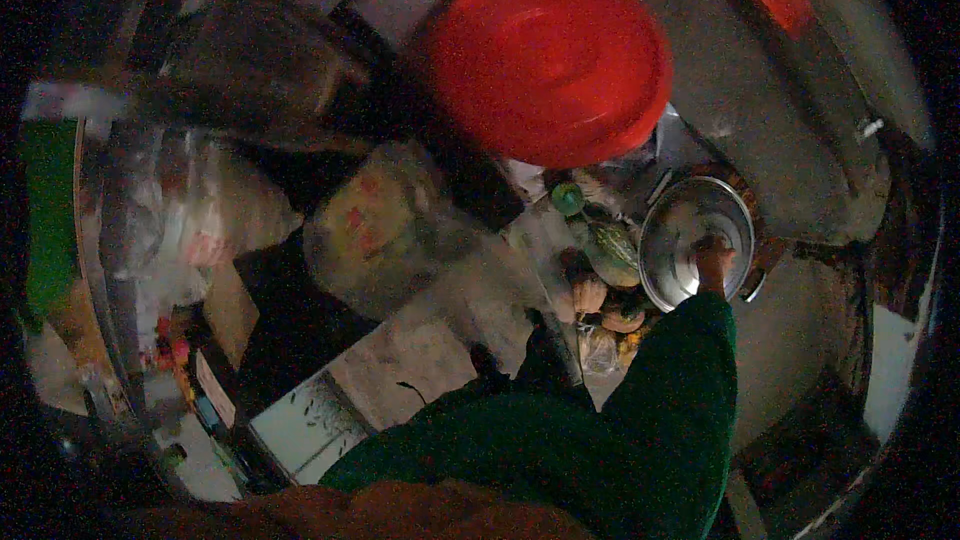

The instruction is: The person fills a small metal pan with water from the sink, pours it into a wok on the stove, and covers the wok with a lid. The person then handles a metal bowl and a package of noodles on the counter.

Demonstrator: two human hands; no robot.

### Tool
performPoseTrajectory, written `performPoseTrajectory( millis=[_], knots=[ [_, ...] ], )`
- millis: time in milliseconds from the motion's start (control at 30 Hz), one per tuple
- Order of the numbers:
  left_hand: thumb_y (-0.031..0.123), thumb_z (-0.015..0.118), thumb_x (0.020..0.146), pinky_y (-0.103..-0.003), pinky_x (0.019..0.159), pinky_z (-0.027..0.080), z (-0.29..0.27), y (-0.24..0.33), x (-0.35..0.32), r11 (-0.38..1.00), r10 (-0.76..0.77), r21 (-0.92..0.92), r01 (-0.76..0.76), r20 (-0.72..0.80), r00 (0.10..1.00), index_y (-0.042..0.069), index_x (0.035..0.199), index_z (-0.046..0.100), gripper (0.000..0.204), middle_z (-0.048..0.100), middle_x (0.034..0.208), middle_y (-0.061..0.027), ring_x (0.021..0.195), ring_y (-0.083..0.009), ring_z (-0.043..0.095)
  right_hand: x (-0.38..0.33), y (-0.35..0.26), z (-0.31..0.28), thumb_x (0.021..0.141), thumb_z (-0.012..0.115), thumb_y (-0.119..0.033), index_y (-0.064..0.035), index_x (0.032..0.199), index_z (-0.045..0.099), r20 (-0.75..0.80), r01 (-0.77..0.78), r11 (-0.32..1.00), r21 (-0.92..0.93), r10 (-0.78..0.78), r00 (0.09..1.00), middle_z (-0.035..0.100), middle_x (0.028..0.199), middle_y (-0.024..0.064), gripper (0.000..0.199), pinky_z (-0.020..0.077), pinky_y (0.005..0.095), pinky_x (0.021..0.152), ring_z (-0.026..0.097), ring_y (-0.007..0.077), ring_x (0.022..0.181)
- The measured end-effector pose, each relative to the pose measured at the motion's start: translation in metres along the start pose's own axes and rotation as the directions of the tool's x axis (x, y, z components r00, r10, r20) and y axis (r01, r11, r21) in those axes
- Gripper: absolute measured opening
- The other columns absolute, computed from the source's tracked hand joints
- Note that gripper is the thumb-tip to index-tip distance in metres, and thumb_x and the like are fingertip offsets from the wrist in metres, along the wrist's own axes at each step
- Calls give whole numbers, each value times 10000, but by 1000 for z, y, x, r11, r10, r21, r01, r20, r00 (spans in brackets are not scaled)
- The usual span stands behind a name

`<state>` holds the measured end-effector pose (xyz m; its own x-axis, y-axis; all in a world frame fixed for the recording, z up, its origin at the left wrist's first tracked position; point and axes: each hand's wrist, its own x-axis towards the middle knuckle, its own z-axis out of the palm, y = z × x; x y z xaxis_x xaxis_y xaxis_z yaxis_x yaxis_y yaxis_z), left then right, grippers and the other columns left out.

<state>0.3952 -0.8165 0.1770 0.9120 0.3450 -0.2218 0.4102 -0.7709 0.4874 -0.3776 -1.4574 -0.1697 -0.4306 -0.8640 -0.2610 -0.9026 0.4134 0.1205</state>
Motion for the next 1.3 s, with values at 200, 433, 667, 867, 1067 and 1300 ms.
performPoseTrajectory(
  millis=[200,433,667,867,1067,1300],
  knots=[
    [335,610,764,-388,733,457,-66,-103,5,995,-95,-25,93,-65,993,114,1065,550,378,574,962,-59,904,-233,541,-17,39,-8,708,655,-396,-76,1045,590,-127,259,966,-6,-258,958,565,1021,182,469,469,479,790,588,330,879],
    [346,618,761,-398,745,462,-130,-263,24,973,-228,-67,223,-89,970,120,1081,548,398,581,981,-62,923,-240,548,-39,80,-82,729,580,-508,-71,976,636,-140,-14,969,248,51,989,632,1012,192,505,455,492,823,602,395,909],
    [358,625,758,-408,756,468,-118,-451,43,919,-386,-103,381,-27,922,127,1096,546,417,588,1000,-65,941,-248,554,-50,119,-145,794,574,-497,-54,1013,598,-491,367,888,275,-199,848,630,986,199,495,456,444,817,598,373,907],
    [367,632,755,-416,766,473,-87,-624,41,834,-533,-112,540,83,842,133,1109,544,433,594,1017,-68,957,-255,560,-167,60,-228,786,594,-480,-68,1075,587,-555,399,909,121,-271,786,625,1050,163,504,452,429,823,596,329,953],
    [377,638,752,-424,776,478,-65,-747,-14,736,-646,-84,671,208,734,139,1122,542,450,600,1034,-70,973,-261,565,-290,-67,-297,898,484,-365,-45,1181,535,-549,842,517,157,-663,509,615,1029,121,430,446,334,821,578,241,924],
    [388,646,749,-434,787,483,-38,-819,-76,625,-716,-140,768,289,635,145,1137,539,470,607,1053,-73,992,-269,572,-556,-252,-321,840,563,-89,-14,1097,530,-453,893,-92,441,-882,132,565,986,63,270,420,274,799,523,151,902]
  ],
)
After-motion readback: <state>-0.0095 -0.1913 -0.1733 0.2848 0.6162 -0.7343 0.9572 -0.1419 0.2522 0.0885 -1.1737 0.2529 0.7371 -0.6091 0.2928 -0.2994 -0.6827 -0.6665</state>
